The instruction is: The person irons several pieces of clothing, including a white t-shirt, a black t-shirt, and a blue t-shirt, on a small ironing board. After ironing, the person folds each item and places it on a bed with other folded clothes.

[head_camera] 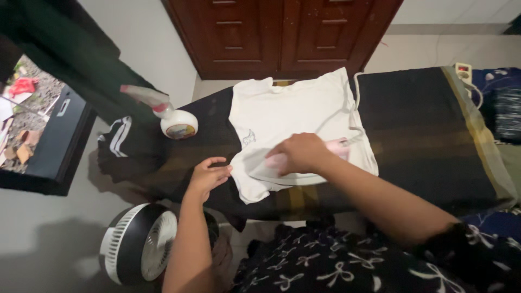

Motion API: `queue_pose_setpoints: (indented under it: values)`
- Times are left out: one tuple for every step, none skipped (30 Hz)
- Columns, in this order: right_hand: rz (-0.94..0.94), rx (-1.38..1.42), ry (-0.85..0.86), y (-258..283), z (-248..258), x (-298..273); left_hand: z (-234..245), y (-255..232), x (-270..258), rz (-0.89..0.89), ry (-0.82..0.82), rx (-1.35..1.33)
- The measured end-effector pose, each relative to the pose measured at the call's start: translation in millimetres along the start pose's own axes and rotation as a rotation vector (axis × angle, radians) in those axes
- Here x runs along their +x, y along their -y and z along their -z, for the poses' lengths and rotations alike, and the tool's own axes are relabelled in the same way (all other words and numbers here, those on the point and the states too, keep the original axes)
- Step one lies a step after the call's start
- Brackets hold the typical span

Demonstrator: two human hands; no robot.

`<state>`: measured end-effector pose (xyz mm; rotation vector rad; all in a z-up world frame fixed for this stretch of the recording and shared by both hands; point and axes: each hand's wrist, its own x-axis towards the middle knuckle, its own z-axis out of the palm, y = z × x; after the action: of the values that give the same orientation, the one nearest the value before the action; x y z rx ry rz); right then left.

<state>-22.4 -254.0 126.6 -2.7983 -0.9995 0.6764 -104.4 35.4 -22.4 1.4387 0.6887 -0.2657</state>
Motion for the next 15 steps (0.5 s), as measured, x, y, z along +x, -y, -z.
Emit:
queue_pose_setpoints:
  values:
    - [-0.018, -0.019, 0.012, -14, 0, -6, 0, -1, 0, 0.006, -0.005, 0.008]
    - [-0.031, -0.035, 0.024, -32, 0, -14, -1, -3, -1, 0.010, -0.003, 0.027]
    - [-0.077, -0.014, 0.019, -53, 2, -26, -1, -4, -2, 0.015, -0.002, 0.045]
    - [-0.120, 0.005, 0.013, -73, 6, -37, -1, -5, -1, 0.017, -0.001, 0.060]
    - [-0.223, -0.012, 0.053, -92, 11, -47, -3, -5, 1, 0.001, 0.025, 0.068]
    - [-0.324, -0.027, 0.091, -108, 15, -58, -4, -7, 2, -0.014, 0.048, 0.078]
    - [-0.364, -0.034, 0.081, -121, 19, -68, -4, -9, 2, -0.029, 0.070, 0.088]
    - [-0.399, -0.041, 0.069, -128, 21, -72, -5, -12, 2, -0.024, 0.042, 0.139]
    - [-0.387, -0.059, 0.072, -130, 20, -69, -11, -17, 2, -0.019, 0.014, 0.189]
    - [-0.375, -0.076, 0.074, -132, 20, -66, -18, -22, 4, -0.015, -0.014, 0.240]
    - [-0.364, -0.093, 0.076, -131, 21, -63, -23, -28, 4, -0.027, -0.044, 0.318]
    - [-0.317, -0.084, 0.061, -126, 20, -56, -28, -33, 4, -0.039, -0.071, 0.395]
    - [-0.270, -0.075, 0.046, -114, 16, -41, -30, -35, 5, -0.050, -0.099, 0.472]
    - [-0.221, -0.066, 0.032, -100, 13, -27, -32, -34, 7, -0.071, -0.114, 0.515]
    - [-0.151, -0.047, 0.024, -83, 11, -13, -33, -33, 12, -0.091, -0.129, 0.557]
